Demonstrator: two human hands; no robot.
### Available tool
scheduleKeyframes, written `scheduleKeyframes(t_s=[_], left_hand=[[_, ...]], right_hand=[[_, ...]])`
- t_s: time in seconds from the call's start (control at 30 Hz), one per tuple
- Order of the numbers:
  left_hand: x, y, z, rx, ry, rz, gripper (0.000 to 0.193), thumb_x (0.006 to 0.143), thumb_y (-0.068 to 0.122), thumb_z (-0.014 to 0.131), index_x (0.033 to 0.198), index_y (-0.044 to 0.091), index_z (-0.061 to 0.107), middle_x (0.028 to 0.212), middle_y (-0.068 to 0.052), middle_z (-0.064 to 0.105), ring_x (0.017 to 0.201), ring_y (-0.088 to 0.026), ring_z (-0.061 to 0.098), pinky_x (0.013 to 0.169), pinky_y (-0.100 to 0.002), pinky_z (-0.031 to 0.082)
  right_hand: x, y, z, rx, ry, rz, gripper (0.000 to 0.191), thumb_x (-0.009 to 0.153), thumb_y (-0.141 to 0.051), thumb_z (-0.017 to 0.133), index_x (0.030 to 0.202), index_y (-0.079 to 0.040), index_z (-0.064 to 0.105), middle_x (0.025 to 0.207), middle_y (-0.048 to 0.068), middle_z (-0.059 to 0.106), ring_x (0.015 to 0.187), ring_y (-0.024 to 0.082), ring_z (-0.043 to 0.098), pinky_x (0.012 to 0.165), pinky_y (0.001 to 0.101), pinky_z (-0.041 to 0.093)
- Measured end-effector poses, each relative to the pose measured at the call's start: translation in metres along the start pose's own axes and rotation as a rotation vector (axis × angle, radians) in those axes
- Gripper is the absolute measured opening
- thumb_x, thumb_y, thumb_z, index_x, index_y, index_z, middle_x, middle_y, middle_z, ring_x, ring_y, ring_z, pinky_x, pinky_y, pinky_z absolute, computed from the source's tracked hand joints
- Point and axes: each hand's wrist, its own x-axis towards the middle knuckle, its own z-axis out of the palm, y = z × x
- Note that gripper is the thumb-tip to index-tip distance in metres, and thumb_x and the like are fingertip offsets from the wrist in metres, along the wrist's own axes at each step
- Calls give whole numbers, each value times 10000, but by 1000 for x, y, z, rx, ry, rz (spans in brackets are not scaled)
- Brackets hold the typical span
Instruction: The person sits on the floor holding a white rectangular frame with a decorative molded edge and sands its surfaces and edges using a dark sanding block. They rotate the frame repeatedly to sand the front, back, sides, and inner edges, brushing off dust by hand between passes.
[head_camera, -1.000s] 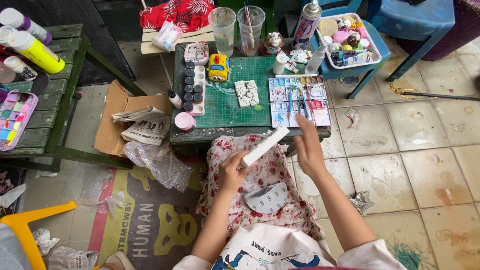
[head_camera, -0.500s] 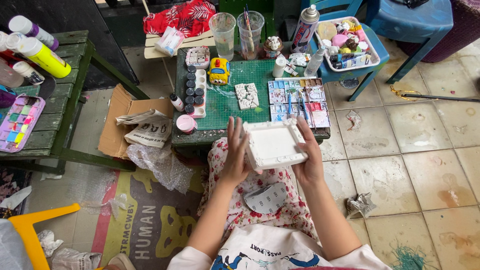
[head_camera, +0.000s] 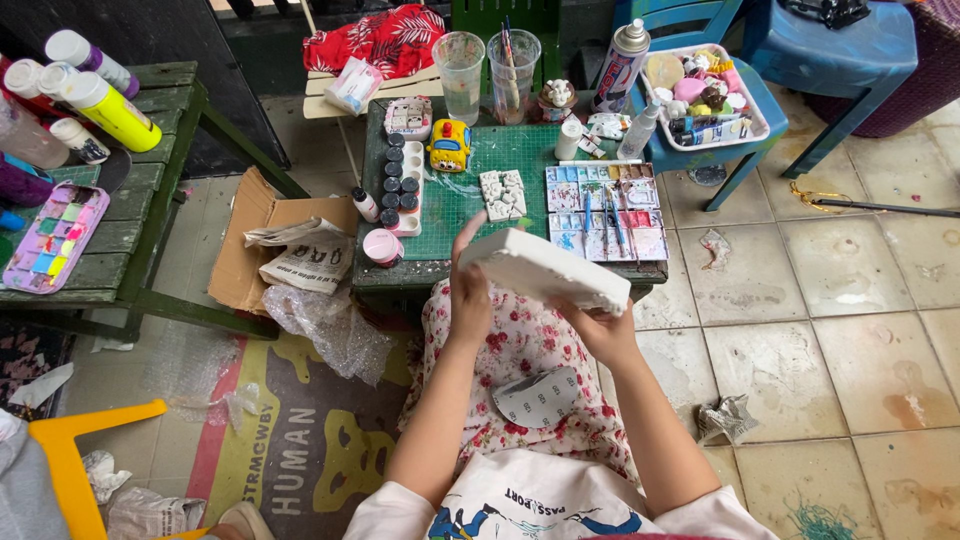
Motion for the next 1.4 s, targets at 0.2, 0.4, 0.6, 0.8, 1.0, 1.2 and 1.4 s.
scheduleKeyframes(t_s=[0.2,0.4,0.6,0.8,1.0,1.2,1.4], left_hand=[[0,32,-2,-1056,-45,-441,864,994,708,237,1612,109,302,1693,-151,246,1541,-356,263,1256,-523,226],[-13,18,-9,-1022,-272,-260,813,1009,504,409,1659,54,218,1748,-124,198,1628,-299,164,1327,-461,171],[-13,9,-7,-841,-224,-238,1001,967,741,364,1682,76,139,1732,-131,223,1592,-292,256,1299,-457,246],[-23,12,15,-645,-13,-187,1026,936,777,386,1673,112,128,1590,-239,404,1449,-339,443,1213,-472,362],[-24,27,4,-681,-142,-259,1180,840,858,518,1667,77,202,1613,-241,387,1451,-352,447,1209,-497,381],[-22,29,0,-496,-289,-191,1284,732,828,696,1636,76,179,1661,-181,311,1532,-334,353,1281,-522,319],[-18,30,-14,-386,-408,-134,1373,696,823,759,1653,40,161,1691,-212,297,1571,-337,325,1319,-495,251]], right_hand=[[16,-22,-3,-751,-201,-811,462,890,-101,678,1330,-232,633,1422,45,628,1386,292,521,1230,564,297],[8,-4,12,-808,-237,-546,717,829,52,641,1501,-147,492,1596,143,425,1503,391,366,1244,528,316],[-2,1,32,-582,-125,-359,836,827,24,706,1580,-95,363,1648,221,330,1499,415,380,1198,470,383],[-20,-34,54,-536,-108,-255,988,732,-133,813,1573,-61,299,1626,269,264,1499,428,278,1207,539,244],[-24,-60,31,-533,-410,-413,1030,833,-607,672,1596,-52,259,1669,214,225,1558,409,158,1257,563,83],[-2,-46,19,-519,-271,-466,820,1013,-592,441,1640,-97,255,1706,164,303,1621,418,168,1326,606,72],[-7,-36,19,-444,-264,-775,655,1027,-535,456,1568,-190,327,1629,103,415,1575,354,288,1316,638,28]])
